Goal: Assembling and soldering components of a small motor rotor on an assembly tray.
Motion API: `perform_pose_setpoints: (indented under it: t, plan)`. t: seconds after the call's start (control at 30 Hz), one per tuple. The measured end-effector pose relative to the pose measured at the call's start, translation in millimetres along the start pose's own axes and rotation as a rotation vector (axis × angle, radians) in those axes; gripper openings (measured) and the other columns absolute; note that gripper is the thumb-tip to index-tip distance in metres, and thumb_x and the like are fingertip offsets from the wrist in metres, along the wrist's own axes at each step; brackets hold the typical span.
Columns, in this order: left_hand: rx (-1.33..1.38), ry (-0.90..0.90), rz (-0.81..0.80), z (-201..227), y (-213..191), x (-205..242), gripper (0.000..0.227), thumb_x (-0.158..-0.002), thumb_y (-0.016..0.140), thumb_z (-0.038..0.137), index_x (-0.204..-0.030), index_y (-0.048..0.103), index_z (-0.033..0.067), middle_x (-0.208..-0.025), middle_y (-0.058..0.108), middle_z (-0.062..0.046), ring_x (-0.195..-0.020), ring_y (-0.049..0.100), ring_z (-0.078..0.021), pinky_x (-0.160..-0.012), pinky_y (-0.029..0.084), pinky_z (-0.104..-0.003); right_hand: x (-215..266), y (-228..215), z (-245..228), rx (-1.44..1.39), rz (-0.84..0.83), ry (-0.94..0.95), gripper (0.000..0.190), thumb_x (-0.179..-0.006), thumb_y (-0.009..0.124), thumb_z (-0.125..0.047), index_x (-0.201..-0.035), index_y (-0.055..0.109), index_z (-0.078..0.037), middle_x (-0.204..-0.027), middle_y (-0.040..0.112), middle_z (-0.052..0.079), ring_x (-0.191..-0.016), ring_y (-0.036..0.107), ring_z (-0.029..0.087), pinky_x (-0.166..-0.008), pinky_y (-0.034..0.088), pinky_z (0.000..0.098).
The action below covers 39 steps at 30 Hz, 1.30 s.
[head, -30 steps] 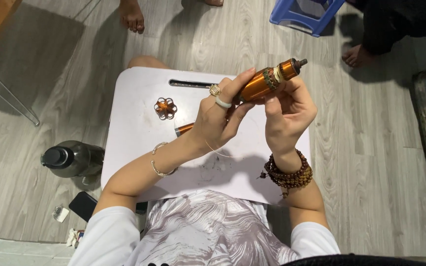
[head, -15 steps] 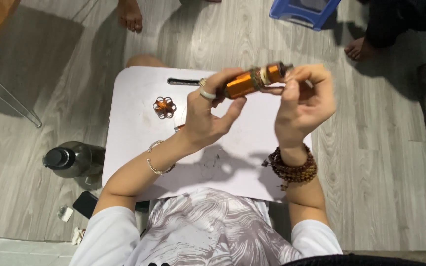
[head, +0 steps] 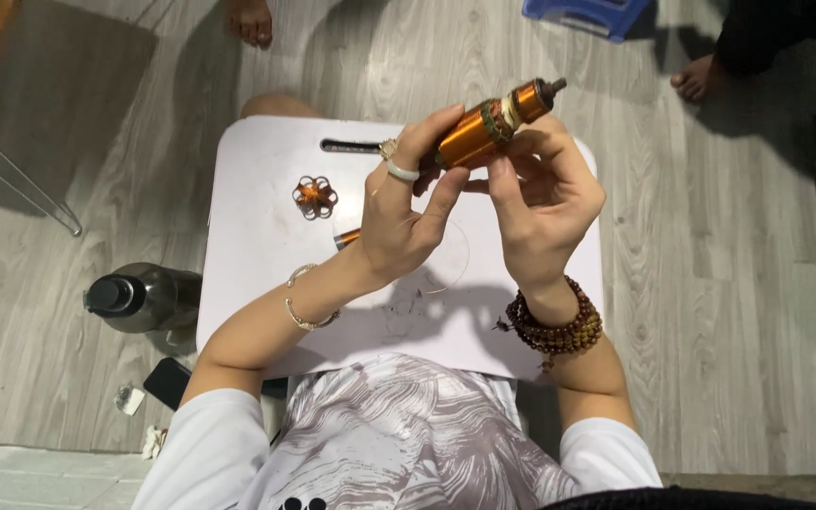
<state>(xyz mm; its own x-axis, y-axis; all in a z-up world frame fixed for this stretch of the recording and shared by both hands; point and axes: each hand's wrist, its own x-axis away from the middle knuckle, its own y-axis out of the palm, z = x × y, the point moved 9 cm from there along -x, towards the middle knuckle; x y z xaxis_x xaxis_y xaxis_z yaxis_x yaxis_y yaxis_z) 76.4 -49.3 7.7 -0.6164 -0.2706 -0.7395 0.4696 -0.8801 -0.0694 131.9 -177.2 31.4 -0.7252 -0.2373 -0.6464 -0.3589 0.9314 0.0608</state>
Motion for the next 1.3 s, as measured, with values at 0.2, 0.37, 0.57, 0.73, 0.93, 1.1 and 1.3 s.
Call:
perform_pose_setpoints:
  t: [0.2,0.37,0.57,0.73,0.93,1.1,1.3]
  plan:
    - [0.004,0.031,0.005,5.0,0.1,-2.8,0.042,-0.105,0.059,0.019,-0.145,0.049,0.0106,-0.092,0.058,-0.005,-0.071,0.056,-0.0144,-0.059,0.049,-0.025,-0.6,-2.4,3.1,-0.020,0.018,0.050,0.018,-0.098,0.065,-0.008,-0.100,0.054,0.007,-0.091,0.057,0.015,-0.079,0.072,0.028,-0.059,0.065,0.0403]
    - [0.017,0.049,0.010,1.6,1.0,-0.6,0.043,-0.104,0.062,0.019,-0.145,0.050,0.0112,-0.087,0.058,-0.004,-0.070,0.057,-0.0152,-0.059,0.050,-0.025,0.3,-8.8,22.1,-0.070,0.032,0.035,0.024,-0.094,0.067,-0.012,-0.095,0.053,0.008,-0.081,0.055,0.016,-0.069,0.069,0.025,-0.055,0.064,0.0399]
    - [-0.004,0.080,0.027,5.9,2.8,-0.7,0.042,-0.102,0.062,0.020,-0.141,0.053,0.0083,-0.079,0.057,-0.003,-0.068,0.057,-0.0174,-0.058,0.050,-0.025,2.6,-6.2,33.2,-0.164,0.082,-0.011,0.027,-0.093,0.068,-0.024,-0.091,0.057,0.001,-0.074,0.057,0.012,-0.058,0.061,0.016,-0.045,0.056,0.0297]
    - [-0.064,0.006,0.063,-8.4,-0.9,1.8,0.038,-0.104,0.058,0.027,-0.139,0.057,0.0117,-0.072,0.058,-0.001,-0.062,0.053,-0.0142,-0.059,0.051,-0.025,16.0,-10.1,45.5,-0.138,0.201,-0.128,0.027,-0.093,0.065,-0.020,-0.086,0.048,-0.001,-0.065,0.052,0.012,-0.049,0.044,0.012,-0.043,0.044,0.0283]
    - [-0.060,-0.217,0.102,-28.3,-28.0,-15.1,0.031,-0.109,0.049,0.029,-0.136,0.051,0.0152,-0.090,0.054,0.000,-0.070,0.041,-0.0096,-0.068,0.036,-0.025,9.9,11.4,34.3,-0.099,0.132,-0.004,0.017,-0.094,0.054,-0.012,-0.085,0.042,-0.005,-0.075,0.041,0.008,-0.062,0.045,0.017,-0.057,0.044,0.0311]
    - [-0.092,-0.146,0.063,-25.4,-27.8,-16.7,0.032,-0.110,0.049,0.032,-0.139,0.048,0.0183,-0.106,0.061,-0.005,-0.070,0.045,-0.0099,-0.065,0.040,-0.024,-0.5,11.1,40.4,-0.187,-0.004,0.107,0.024,-0.094,0.055,-0.024,-0.102,0.053,-0.002,-0.090,0.049,0.008,-0.074,0.049,0.017,-0.068,0.048,0.0303]
    - [-0.203,-0.036,0.020,-18.0,-28.1,-23.5,0.028,-0.108,0.051,0.025,-0.135,0.051,0.0156,-0.113,0.068,-0.004,-0.072,0.054,-0.0141,-0.068,0.047,-0.026,-4.2,17.6,29.0,-0.339,-0.226,0.222,0.012,-0.102,0.056,-0.014,-0.104,0.060,-0.003,-0.091,0.053,0.007,-0.081,0.049,0.015,-0.074,0.044,0.0265]
